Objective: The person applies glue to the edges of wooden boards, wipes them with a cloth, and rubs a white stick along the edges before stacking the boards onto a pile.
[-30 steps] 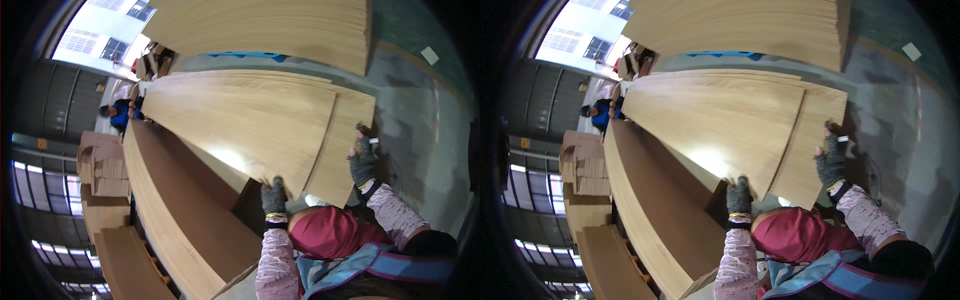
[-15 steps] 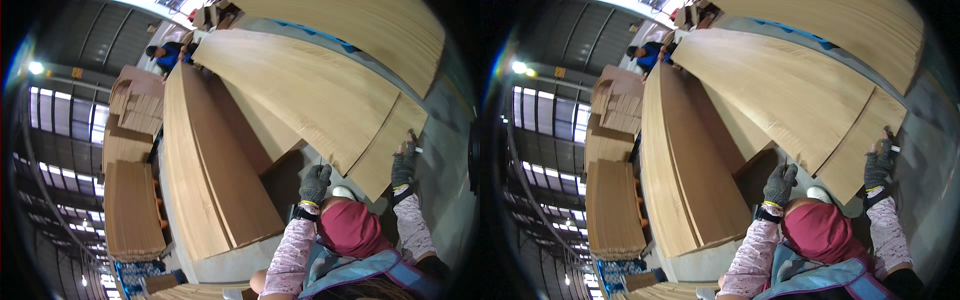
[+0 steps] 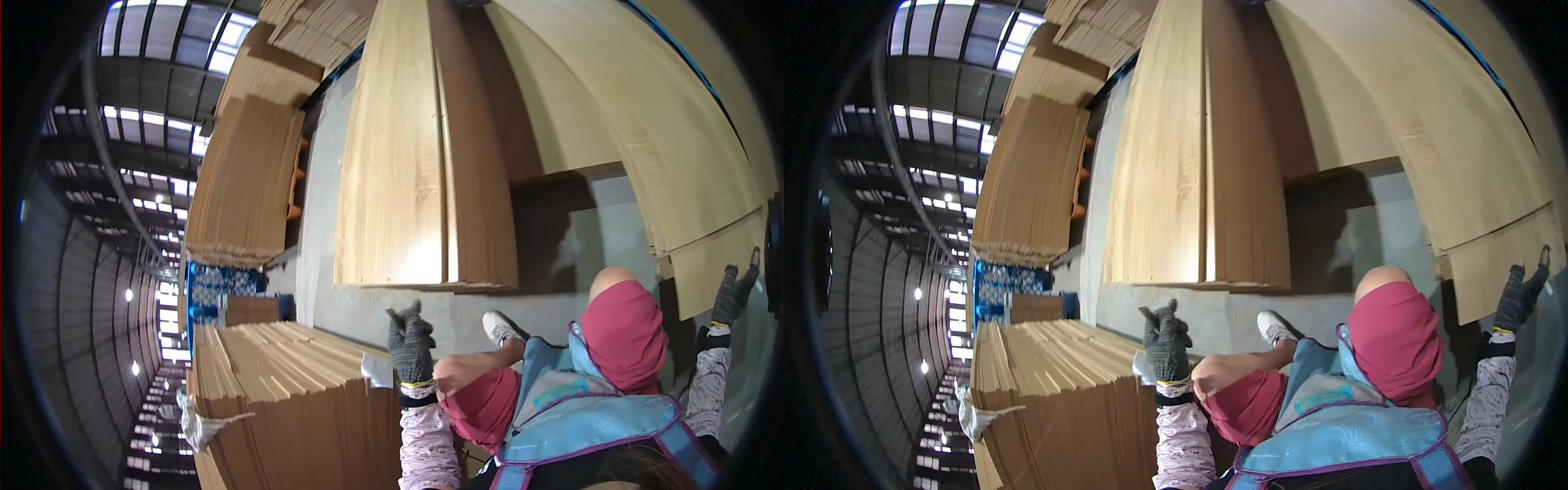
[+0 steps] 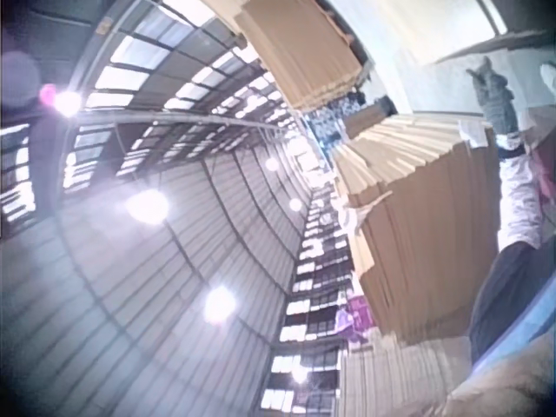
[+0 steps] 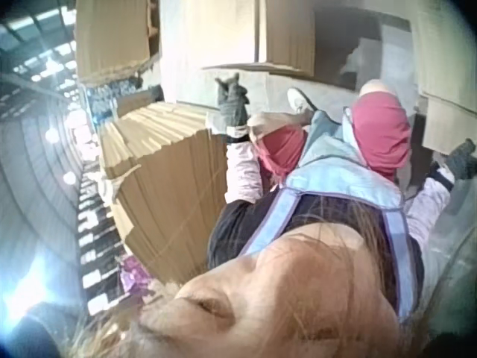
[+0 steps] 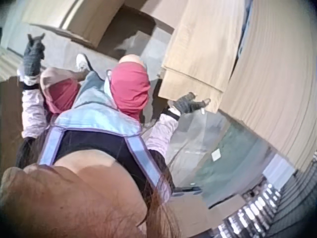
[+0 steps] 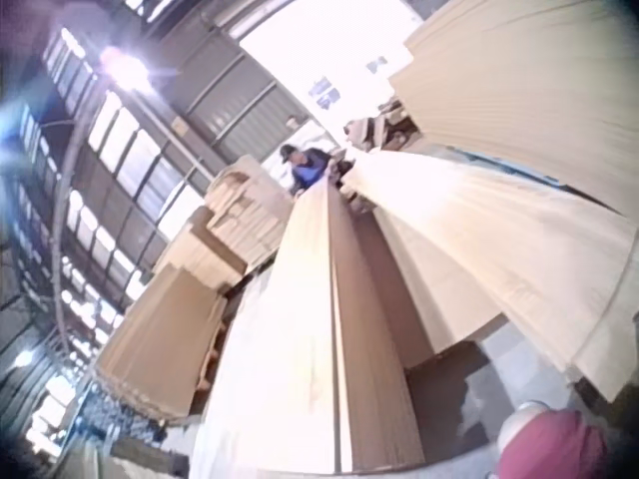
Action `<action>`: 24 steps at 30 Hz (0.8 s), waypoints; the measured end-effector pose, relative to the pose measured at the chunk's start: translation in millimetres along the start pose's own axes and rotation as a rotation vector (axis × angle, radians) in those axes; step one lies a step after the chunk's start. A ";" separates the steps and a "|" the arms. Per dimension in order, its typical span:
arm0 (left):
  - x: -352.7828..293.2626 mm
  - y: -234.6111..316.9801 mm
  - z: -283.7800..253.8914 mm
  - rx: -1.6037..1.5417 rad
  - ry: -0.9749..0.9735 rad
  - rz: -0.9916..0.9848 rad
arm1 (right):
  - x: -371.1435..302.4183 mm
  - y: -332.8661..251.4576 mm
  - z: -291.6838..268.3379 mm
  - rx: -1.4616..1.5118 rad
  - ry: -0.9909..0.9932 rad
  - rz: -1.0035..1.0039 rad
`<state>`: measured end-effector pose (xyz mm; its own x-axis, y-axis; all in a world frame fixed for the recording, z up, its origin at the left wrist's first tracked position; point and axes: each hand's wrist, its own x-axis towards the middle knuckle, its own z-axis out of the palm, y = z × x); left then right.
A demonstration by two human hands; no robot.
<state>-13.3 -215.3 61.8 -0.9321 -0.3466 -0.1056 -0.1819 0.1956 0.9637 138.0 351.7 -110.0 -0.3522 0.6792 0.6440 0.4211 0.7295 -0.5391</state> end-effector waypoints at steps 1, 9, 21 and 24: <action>-0.3 -11.9 -18.7 0.022 0.116 -0.007 | 6.1 -8.9 -1.5 0.005 -0.002 -0.039; 13.0 -60.9 -76.5 -0.034 0.348 -0.032 | 31.4 -98.1 30.0 0.172 -0.088 -0.159; 154.0 -48.2 -139.0 -0.009 0.490 0.108 | -46.2 -340.1 43.6 0.876 -0.901 -0.259; 192.8 -48.2 -159.6 0.027 0.556 0.203 | -54.4 -361.6 46.8 0.891 -0.986 -0.292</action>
<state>-134.2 -437.9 34.1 -0.6464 -0.7269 0.2319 -0.0313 0.3289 0.9438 -34.3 54.7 24.5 -0.9391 -0.0061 0.3436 -0.3165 0.4050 -0.8578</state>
